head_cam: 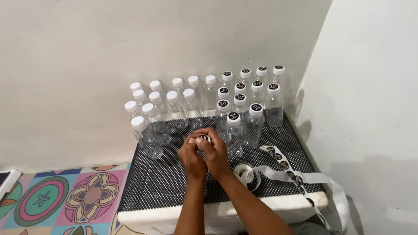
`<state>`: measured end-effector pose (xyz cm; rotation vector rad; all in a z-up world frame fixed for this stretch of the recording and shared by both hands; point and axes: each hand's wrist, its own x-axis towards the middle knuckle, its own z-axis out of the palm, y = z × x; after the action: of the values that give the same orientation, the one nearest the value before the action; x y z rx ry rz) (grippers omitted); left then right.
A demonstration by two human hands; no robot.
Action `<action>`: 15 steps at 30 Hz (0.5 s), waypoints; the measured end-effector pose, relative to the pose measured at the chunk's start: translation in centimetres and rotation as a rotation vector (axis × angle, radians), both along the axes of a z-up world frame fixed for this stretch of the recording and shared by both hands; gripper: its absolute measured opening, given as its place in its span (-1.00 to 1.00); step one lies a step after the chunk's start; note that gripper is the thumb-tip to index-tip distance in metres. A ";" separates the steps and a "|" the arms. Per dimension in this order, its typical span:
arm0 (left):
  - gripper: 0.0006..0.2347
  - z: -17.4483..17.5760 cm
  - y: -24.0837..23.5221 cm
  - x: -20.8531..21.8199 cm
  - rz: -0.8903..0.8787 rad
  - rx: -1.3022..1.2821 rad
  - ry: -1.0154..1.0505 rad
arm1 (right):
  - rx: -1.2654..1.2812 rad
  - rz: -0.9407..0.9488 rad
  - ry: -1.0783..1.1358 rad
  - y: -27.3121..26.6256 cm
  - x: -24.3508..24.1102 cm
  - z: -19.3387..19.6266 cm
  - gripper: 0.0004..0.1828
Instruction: The person applies circular stickers to the caps of clear plastic bottles. They peel each sticker from a roll, place it on a bottle cap, smooth it down, and then set the labeled bottle aside with others.
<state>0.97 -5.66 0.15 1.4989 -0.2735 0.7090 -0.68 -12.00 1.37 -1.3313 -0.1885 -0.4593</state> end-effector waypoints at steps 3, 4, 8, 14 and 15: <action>-0.71 0.4 -0.4 0.0 0.003 0.006 -0.018 | -0.027 0.004 0.059 -0.6 1.3 -0.5 -0.61; -0.71 0.3 -0.6 -0.2 0.001 0.005 -0.021 | -0.028 0.002 0.056 -0.6 1.4 -0.5 -0.61; -0.70 -0.3 -0.2 -0.2 0.006 0.026 -0.059 | -0.009 -0.021 0.129 -0.2 2.0 -0.1 -0.65; -0.68 -1.2 0.1 0.2 0.006 0.037 -0.099 | -0.103 -0.158 0.015 -0.2 3.2 -2.0 -0.71; -0.68 -1.2 0.2 0.2 0.006 0.041 -0.104 | -0.167 -0.210 -0.070 -0.3 3.5 -2.6 -0.73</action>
<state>1.17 -5.48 -1.02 1.5047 -0.3648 0.7916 2.84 -12.28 -1.23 -1.5072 -0.1481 -0.6799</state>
